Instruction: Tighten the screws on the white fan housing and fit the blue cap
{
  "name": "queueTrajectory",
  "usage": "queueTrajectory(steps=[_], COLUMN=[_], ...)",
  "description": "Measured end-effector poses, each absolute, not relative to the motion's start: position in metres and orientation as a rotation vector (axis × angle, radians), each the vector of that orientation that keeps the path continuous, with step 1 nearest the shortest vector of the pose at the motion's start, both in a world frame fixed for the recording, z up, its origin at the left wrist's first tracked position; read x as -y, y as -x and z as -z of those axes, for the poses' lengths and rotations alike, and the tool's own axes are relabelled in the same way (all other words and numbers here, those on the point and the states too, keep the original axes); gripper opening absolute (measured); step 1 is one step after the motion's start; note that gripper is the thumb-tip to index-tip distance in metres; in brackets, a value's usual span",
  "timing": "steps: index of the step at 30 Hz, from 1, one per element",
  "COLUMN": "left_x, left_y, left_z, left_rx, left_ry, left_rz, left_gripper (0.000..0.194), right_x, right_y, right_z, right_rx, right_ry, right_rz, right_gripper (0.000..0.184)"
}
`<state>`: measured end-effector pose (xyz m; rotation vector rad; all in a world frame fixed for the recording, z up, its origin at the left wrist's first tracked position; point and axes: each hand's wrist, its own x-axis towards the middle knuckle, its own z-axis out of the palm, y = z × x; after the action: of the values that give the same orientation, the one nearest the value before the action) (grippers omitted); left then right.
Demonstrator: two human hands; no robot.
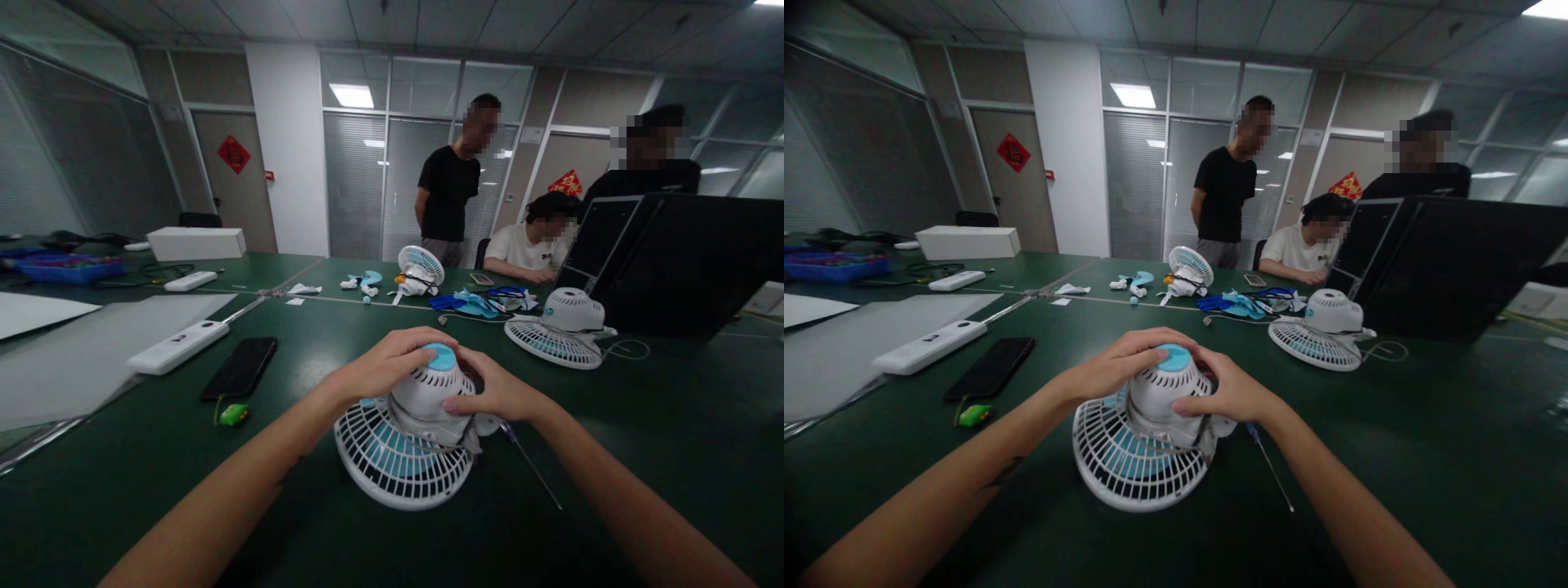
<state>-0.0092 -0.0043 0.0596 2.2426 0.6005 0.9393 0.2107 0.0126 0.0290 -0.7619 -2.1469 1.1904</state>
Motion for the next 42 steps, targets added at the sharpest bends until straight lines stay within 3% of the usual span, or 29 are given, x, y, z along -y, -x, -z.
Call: queueTrajectory(steps=[10,15,17,20,23,26,35,40,42], left_x=[0.003,0.005,0.005,0.003,-0.001,-0.009,-0.057,-0.071,-0.07], left_y=[0.009,0.014,0.014,0.012,0.009,0.011,0.04,0.065,0.073], left_z=[-0.053,-0.053,-0.051,-0.045,-0.039,-0.033,-0.011,0.007,0.015], left_rx=[-0.56,-0.682,-0.756,-0.781,-0.772,-0.821,-1.079,-1.265,-1.35], left_ry=[-2.295,-2.343,-2.3,-2.174,-2.059,-1.943,-1.663,-1.744,-1.83], left_rz=[-1.011,-0.957,-0.993,-1.128,-1.222,-1.242,-1.166,-1.069,-1.013], left_gripper=[0.033,0.041,0.049,0.054,0.063,0.073,0.081,0.081,0.079], right_x=[-0.006,0.014,0.021,0.024,0.021,0.021,0.036,0.045,0.048], right_y=[-0.207,-0.191,-0.182,-0.17,-0.163,-0.164,-0.235,-0.309,-0.346], right_z=[-0.036,-0.039,-0.04,-0.042,-0.042,-0.042,-0.066,-0.085,-0.086], right_rx=[2.242,2.169,2.191,2.239,2.22,2.213,1.893,1.701,1.593], right_ry=[0.871,1.009,1.01,1.017,1.001,0.967,1.159,1.436,1.667], right_rz=[-1.045,-0.716,-0.513,-0.294,-0.233,-0.215,-0.261,-0.029,0.151], right_gripper=[0.083,0.13,0.138,0.124,0.099,0.087,0.09,0.093,0.086])
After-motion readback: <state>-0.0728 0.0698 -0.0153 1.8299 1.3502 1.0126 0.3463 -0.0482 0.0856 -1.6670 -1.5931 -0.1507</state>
